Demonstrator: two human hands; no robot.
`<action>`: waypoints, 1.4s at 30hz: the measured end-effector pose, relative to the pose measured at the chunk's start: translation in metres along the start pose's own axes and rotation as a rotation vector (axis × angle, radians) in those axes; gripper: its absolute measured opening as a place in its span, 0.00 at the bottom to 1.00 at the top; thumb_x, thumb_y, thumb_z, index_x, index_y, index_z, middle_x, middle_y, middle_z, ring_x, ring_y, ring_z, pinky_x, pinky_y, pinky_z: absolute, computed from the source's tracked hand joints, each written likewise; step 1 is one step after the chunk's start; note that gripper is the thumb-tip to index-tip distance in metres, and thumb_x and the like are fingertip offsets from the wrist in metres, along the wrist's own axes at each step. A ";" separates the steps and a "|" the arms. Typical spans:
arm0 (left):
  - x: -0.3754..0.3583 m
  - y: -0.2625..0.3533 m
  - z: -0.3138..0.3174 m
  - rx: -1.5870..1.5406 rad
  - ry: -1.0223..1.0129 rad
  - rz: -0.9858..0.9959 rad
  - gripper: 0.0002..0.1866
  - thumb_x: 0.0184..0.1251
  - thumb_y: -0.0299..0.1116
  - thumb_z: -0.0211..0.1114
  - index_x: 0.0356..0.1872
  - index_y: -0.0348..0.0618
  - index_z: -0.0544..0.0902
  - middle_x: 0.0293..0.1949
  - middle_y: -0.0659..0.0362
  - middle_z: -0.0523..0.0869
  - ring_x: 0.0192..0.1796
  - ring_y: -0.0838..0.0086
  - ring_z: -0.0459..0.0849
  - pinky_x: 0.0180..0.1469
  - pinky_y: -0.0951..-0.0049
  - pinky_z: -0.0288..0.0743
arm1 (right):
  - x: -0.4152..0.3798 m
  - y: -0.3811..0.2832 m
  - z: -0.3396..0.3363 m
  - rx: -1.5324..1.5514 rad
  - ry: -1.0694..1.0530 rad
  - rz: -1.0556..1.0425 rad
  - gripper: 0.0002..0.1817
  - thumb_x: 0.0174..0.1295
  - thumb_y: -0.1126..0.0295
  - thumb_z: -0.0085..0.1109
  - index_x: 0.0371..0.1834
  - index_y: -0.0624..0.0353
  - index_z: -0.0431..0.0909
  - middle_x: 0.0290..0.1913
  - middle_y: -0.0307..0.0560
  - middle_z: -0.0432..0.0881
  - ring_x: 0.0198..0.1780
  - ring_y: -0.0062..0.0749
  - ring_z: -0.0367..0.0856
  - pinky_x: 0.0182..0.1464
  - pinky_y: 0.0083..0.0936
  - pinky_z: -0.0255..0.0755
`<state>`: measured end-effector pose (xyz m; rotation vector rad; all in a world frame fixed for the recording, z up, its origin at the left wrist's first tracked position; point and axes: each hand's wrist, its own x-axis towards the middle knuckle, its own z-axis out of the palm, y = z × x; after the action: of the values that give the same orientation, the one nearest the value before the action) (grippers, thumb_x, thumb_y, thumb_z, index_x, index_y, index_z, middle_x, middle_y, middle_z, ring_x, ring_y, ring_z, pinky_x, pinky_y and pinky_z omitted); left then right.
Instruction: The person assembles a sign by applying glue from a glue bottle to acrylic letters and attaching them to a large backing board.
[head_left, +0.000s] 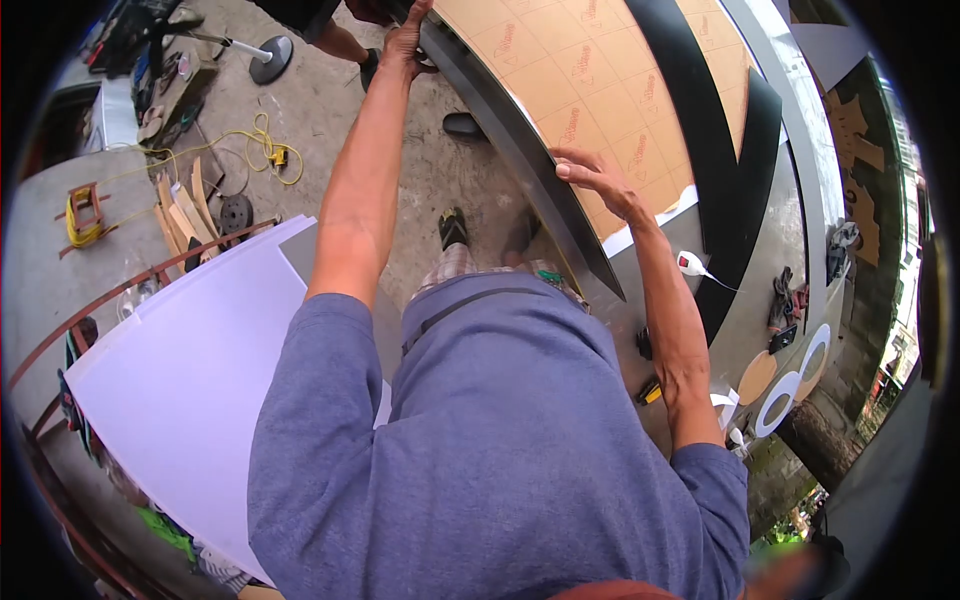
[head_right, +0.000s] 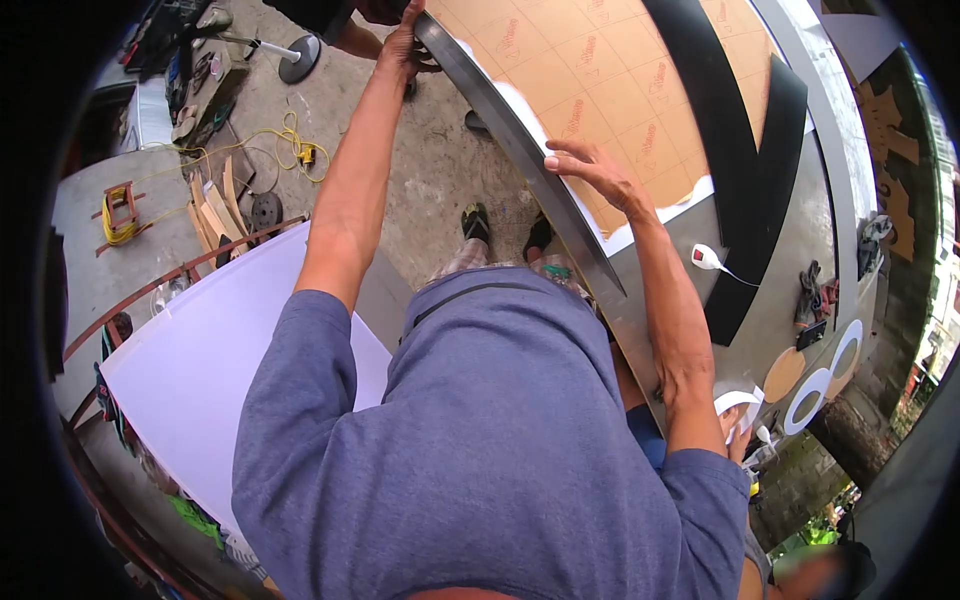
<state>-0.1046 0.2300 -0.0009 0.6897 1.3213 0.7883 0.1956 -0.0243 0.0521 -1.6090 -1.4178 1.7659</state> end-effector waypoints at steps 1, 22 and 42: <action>0.002 -0.002 -0.002 0.012 0.012 -0.004 0.62 0.41 0.84 0.66 0.73 0.49 0.68 0.66 0.39 0.72 0.61 0.37 0.72 0.54 0.30 0.71 | -0.001 0.000 0.001 -0.008 0.001 0.002 0.51 0.52 0.32 0.61 0.70 0.64 0.73 0.66 0.60 0.78 0.61 0.41 0.82 0.74 0.40 0.59; 0.011 -0.007 -0.005 -0.028 -0.006 0.019 0.65 0.36 0.84 0.68 0.69 0.40 0.69 0.60 0.41 0.75 0.55 0.42 0.75 0.51 0.32 0.72 | -0.005 0.010 0.003 -0.030 -0.010 -0.027 0.53 0.55 0.27 0.58 0.71 0.62 0.71 0.71 0.60 0.72 0.70 0.50 0.72 0.77 0.44 0.55; 0.022 -0.010 -0.008 -0.018 0.024 -0.008 0.71 0.31 0.85 0.69 0.71 0.35 0.64 0.59 0.39 0.72 0.54 0.39 0.77 0.53 0.29 0.73 | -0.038 0.029 -0.004 0.000 -0.090 -0.017 0.53 0.51 0.35 0.67 0.73 0.65 0.68 0.75 0.61 0.67 0.78 0.51 0.60 0.79 0.44 0.51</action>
<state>-0.1099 0.2425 -0.0232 0.6624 1.3362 0.8037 0.2201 -0.0652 0.0482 -1.5305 -1.4663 1.8495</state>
